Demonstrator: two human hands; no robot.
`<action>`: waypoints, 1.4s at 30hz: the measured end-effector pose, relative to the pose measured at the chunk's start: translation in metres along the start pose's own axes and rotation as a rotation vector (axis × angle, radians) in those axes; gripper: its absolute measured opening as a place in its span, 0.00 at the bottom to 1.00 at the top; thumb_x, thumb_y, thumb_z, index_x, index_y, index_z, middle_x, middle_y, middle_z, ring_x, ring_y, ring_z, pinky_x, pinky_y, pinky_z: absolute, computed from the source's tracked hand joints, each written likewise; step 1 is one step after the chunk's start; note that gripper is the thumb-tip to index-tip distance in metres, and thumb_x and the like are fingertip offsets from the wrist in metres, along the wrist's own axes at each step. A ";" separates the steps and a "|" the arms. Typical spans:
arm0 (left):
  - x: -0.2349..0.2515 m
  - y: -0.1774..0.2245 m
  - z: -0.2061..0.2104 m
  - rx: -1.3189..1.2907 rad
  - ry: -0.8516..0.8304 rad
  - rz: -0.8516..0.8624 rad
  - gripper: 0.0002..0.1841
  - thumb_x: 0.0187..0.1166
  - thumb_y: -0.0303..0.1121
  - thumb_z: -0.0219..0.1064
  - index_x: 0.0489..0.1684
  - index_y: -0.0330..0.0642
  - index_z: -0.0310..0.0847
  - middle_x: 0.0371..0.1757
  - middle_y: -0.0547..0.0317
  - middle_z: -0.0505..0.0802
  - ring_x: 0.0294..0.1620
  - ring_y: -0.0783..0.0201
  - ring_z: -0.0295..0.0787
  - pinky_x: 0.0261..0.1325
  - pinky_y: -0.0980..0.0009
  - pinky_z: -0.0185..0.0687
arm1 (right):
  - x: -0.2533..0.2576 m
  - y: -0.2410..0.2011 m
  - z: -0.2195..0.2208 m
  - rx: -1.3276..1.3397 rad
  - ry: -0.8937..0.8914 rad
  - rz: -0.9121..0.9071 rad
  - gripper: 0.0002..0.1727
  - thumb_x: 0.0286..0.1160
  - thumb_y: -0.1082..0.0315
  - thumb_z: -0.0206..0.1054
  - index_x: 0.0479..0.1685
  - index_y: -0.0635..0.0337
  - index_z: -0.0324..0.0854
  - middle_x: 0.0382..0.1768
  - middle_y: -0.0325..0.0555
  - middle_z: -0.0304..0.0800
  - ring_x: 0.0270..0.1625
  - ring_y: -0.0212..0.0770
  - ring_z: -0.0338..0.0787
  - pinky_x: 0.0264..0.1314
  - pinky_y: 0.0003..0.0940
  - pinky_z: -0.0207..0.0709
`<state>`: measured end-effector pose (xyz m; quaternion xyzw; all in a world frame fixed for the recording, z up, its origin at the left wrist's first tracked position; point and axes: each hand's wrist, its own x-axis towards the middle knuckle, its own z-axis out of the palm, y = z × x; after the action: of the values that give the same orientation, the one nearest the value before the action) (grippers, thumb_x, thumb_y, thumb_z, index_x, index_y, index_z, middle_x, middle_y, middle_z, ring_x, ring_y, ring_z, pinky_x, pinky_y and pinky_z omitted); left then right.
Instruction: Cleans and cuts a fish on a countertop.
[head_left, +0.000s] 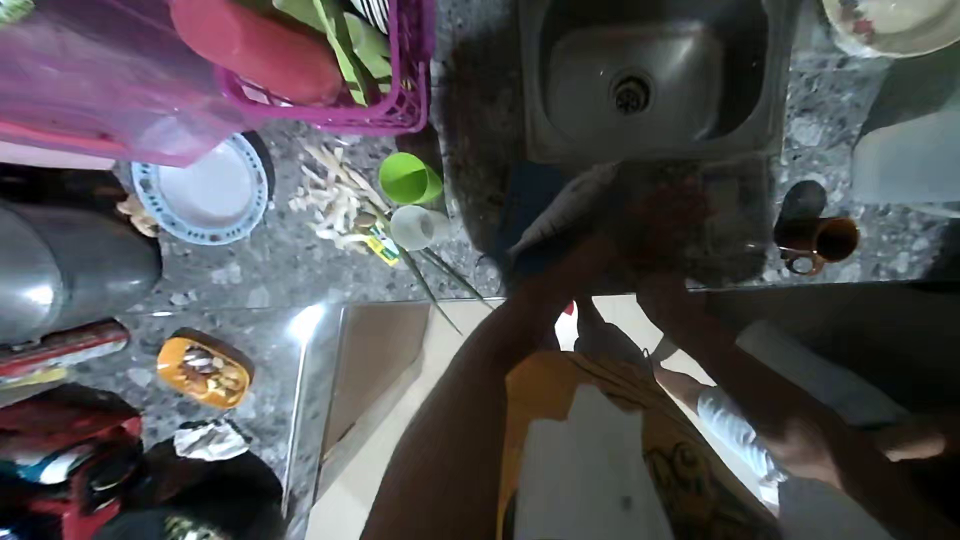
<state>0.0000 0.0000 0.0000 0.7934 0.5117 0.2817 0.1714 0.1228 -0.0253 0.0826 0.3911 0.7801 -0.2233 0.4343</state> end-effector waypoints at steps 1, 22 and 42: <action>0.000 -0.006 0.005 0.051 -0.064 -0.008 0.29 0.91 0.44 0.50 0.92 0.53 0.62 0.93 0.63 0.65 0.96 0.53 0.48 0.95 0.53 0.44 | 0.000 -0.003 -0.003 -0.005 -0.005 0.022 0.23 0.91 0.72 0.47 0.79 0.72 0.71 0.74 0.72 0.78 0.75 0.69 0.81 0.73 0.65 0.76; -0.176 -0.021 -0.017 0.152 0.254 -0.725 0.30 0.82 0.34 0.67 0.85 0.37 0.70 0.86 0.44 0.75 0.88 0.47 0.69 0.88 0.54 0.65 | -0.037 0.002 0.002 0.266 0.138 0.042 0.28 0.97 0.51 0.41 0.87 0.54 0.62 0.64 0.64 0.87 0.63 0.65 0.90 0.63 0.63 0.82; -0.179 -0.021 -0.023 0.139 0.143 -0.722 0.31 0.86 0.35 0.64 0.89 0.39 0.63 0.91 0.48 0.69 0.92 0.49 0.60 0.91 0.55 0.59 | -0.021 -0.029 0.012 0.232 0.124 0.088 0.28 0.95 0.61 0.43 0.93 0.46 0.55 0.63 0.62 0.88 0.61 0.63 0.91 0.60 0.60 0.85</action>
<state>-0.0862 -0.1545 -0.0424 0.5500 0.7871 0.2222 0.1693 0.1126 -0.0593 0.0942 0.4856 0.7563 -0.2682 0.3467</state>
